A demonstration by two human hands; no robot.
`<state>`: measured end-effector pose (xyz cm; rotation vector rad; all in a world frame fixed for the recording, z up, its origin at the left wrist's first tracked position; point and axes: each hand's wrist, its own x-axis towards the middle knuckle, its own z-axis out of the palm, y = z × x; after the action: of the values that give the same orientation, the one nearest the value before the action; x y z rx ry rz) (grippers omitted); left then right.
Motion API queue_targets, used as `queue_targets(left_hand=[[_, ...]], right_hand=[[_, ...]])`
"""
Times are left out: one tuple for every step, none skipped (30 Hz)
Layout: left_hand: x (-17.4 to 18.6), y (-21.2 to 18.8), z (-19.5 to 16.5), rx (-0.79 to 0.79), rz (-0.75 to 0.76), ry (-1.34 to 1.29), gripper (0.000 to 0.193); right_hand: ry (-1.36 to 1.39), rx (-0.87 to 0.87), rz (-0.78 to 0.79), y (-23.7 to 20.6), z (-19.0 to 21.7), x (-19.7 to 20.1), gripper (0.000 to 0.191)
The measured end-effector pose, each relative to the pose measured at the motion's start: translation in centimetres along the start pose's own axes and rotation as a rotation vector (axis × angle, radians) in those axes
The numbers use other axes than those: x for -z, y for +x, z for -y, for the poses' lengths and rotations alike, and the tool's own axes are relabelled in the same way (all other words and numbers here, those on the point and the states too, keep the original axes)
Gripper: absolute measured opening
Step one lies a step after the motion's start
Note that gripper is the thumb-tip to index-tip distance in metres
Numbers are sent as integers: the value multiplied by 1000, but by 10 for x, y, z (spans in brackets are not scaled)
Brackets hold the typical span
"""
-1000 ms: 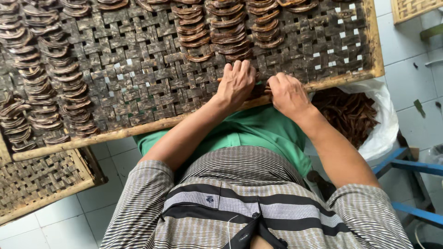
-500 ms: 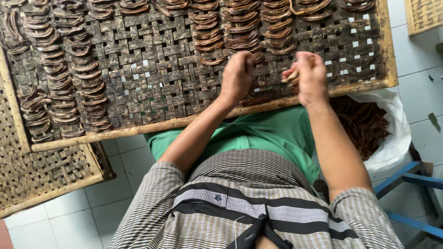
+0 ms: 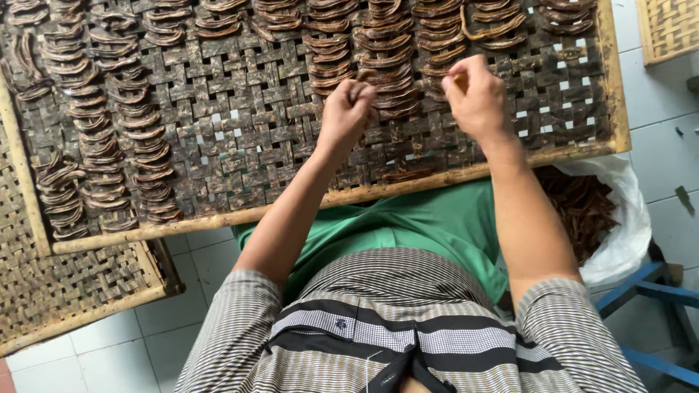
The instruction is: The person sits on the floor in front of woven bamboo trays covered with dried pods. They pick up pods one at a time, inspect each by hand, and place accepted pods into a white plastic sack beside them, occasionally gathering a handful from the tray.
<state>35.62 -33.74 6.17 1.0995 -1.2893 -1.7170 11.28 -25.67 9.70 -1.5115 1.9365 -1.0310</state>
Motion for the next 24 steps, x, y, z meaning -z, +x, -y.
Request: queue_targets(left_hand=[[-5, 5, -2, -212, -4, 237, 19], [-13, 9, -4, -423, -8, 475, 21], [-18, 14, -4, -634, -11, 715, 24], [-22, 20, -3, -608, 31, 844, 23], [-28, 26, -4, -582, 74, 972, 22], [-32, 32, -4, -553, 117, 1099, 22], [-35, 38, -4, -527, 150, 1187, 16], [-38, 42, -3, -496, 185, 1274, 12], [-39, 44, -2, -465, 224, 1361, 8], [-40, 45, 0, -553, 226, 1416, 8], [-41, 45, 2, -642, 226, 1471, 10], [-41, 43, 5, -729, 225, 1522, 13], [-40, 43, 6, -724, 235, 1532, 12], [-38, 43, 8, -722, 244, 1542, 10], [-37, 44, 9, -720, 252, 1551, 9], [-35, 44, 9, -700, 237, 1537, 9], [-33, 45, 9, -679, 222, 1524, 10], [-30, 47, 7, -660, 205, 1511, 10], [-26, 48, 4, -648, 95, 1338, 12], [-22, 48, 0, -634, -12, 1163, 15], [-17, 49, -5, -618, -115, 988, 17], [-11, 50, -11, -455, -84, 810, 18], [-5, 52, -18, -293, -52, 631, 18], [0, 53, -24, -132, -20, 450, 19]], right_hand=[[-238, 127, 33, 2, -3, 4, 23], [-475, 253, 71, 4, -6, 7, 26], [-547, 304, 68, 6, -9, 3, 25], [-619, 357, 63, 7, -12, -2, 25], [-691, 412, 58, 10, -14, -4, 25], [-656, 408, 63, 14, -17, -6, 23], [-621, 404, 67, 16, -19, -6, 22], [-586, 398, 73, 19, -21, -6, 21], [-644, 469, 87, 21, -23, -5, 19], [-702, 542, 98, 22, -24, -3, 16], [-760, 615, 110, 22, -26, -2, 15], [-754, 643, 91, 22, -27, 0, 14], [-748, 673, 72, 21, -29, 1, 15], [-743, 704, 51, 20, -31, 2, 15], [-692, 655, -2, 21, -33, 4, 14], [-640, 605, -52, 22, -36, 5, 14], [-586, 556, -103, 24, -39, 6, 14], [-437, 446, -119, 27, -42, 8, 12], [-288, 337, -134, 31, -45, 10, 11], [-138, 227, -148, 34, -47, 11, 11], [-250, 354, -108, 37, -48, 10, 15], [-361, 479, -66, 40, -48, 7, 20], [-473, 604, -25, 41, -46, 4, 25], [-532, 605, -4, 41, -44, 0, 22]])
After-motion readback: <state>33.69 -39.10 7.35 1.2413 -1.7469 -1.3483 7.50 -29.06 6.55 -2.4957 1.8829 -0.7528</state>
